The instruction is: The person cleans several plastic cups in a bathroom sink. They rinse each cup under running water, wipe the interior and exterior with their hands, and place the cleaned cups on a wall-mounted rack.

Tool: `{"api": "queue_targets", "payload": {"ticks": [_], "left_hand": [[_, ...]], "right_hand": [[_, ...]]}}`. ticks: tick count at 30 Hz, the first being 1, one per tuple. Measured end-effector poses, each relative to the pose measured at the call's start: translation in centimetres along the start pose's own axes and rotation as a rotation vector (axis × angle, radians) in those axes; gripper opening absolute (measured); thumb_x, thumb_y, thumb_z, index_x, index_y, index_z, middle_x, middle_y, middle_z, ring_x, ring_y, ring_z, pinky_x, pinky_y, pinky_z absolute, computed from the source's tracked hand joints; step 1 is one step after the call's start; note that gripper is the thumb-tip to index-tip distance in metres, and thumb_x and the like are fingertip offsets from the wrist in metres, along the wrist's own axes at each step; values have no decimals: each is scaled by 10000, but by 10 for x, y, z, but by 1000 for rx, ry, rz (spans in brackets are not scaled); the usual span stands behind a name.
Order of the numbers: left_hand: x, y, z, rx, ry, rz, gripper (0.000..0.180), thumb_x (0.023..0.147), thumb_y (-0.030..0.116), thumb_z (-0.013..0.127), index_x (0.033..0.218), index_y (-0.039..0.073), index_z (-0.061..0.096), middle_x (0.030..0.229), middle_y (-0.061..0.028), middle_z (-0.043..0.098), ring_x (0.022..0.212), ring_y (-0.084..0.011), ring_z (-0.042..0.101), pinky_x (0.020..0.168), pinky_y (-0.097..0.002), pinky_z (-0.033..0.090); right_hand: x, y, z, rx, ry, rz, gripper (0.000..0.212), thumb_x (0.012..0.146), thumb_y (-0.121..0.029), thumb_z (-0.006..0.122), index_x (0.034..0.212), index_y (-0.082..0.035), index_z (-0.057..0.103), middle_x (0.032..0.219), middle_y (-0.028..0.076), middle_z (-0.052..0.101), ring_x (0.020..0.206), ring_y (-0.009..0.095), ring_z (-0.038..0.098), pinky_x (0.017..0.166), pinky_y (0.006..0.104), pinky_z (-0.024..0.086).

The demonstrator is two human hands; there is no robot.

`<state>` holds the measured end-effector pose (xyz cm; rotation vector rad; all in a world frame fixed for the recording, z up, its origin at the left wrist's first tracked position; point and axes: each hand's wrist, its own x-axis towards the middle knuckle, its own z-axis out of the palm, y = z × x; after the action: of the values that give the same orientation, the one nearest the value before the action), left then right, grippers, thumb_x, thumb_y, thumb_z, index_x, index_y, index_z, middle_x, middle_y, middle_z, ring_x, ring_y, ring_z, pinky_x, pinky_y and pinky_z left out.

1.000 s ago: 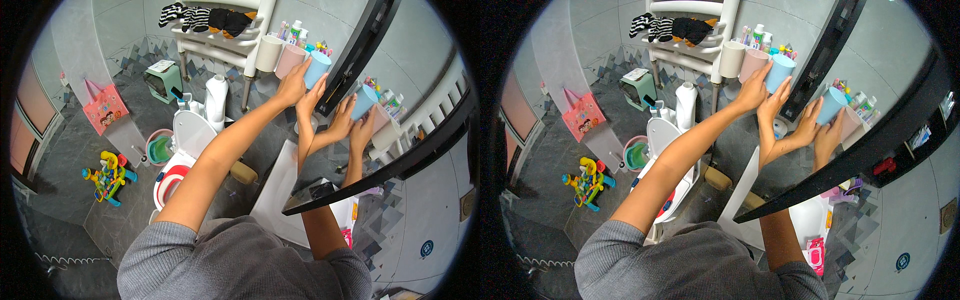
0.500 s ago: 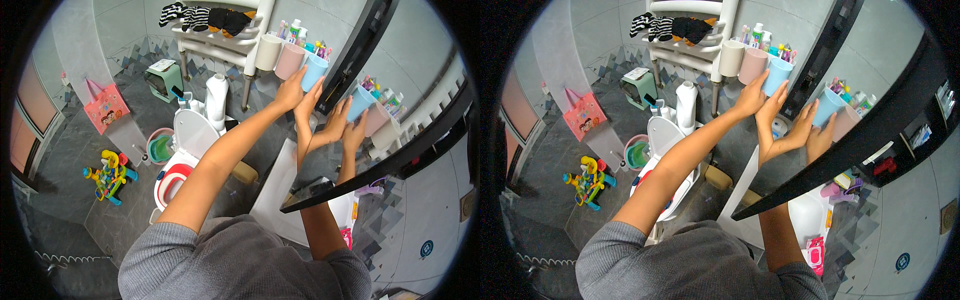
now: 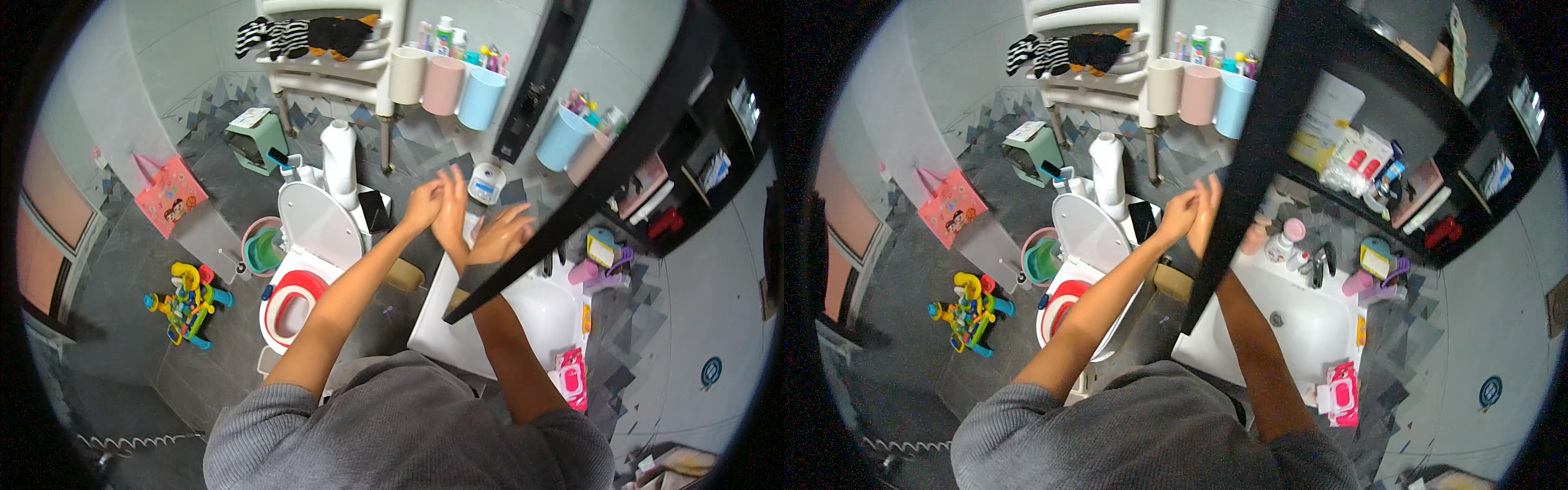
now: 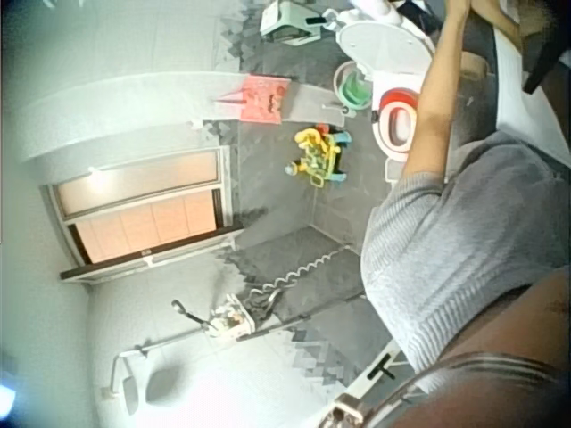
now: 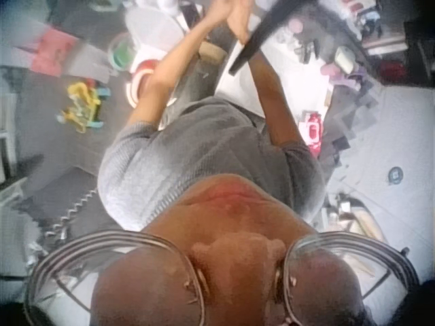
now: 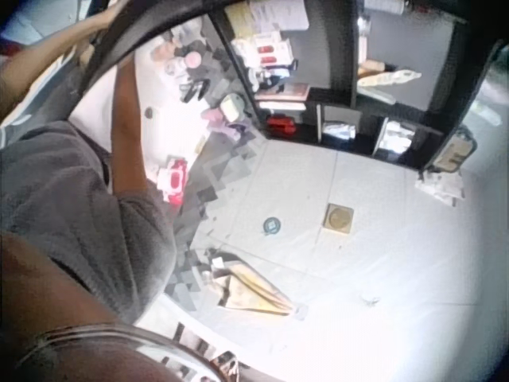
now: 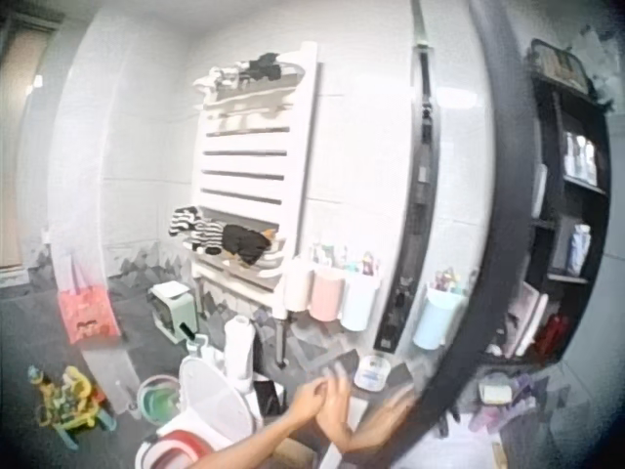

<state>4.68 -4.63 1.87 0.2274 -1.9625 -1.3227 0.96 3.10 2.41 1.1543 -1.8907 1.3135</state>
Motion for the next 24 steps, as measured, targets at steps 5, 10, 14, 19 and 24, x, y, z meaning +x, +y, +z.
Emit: {"api": "queue_targets", "payload": {"ticks": [5,10,14,19,24], "left_hand": [[-97,-49,26,30,-107,-154,159,846,119,485,893,6,587,803,-246,605,763,-379,629,651,-417,469],[-165,-71,61,74,-222,-34,163,883,28,444,814,-50,569,681,-67,588,616,-174,567,569,-328,440],[-176,-53,92,131,-410,-272,146,837,70,504,918,4,606,804,-212,643,698,-312,621,644,-381,467],[-187,-31,147,64,-511,-247,117,834,89,507,876,18,591,784,-198,638,722,-347,628,649,-401,476],[-192,-21,197,-39,-637,-379,157,843,81,543,959,51,644,848,-121,681,737,-236,655,690,-327,503]], "right_hand": [[-104,9,-27,83,-228,119,339,823,-62,538,1154,10,550,1311,217,442,1176,393,459,1002,418,359],[-174,22,-61,-78,-345,257,438,742,-14,586,1169,15,494,1272,197,467,1122,378,487,940,440,419],[-194,34,-102,-65,-370,337,453,744,17,571,1189,0,487,1296,178,446,1134,375,471,936,426,432],[-209,58,-154,-150,-302,394,468,735,42,578,1191,-19,491,1287,174,457,1132,366,477,933,401,431],[-216,92,-211,-236,-240,409,529,725,35,592,1234,-29,459,1289,169,456,1161,362,460,962,396,407]]}}
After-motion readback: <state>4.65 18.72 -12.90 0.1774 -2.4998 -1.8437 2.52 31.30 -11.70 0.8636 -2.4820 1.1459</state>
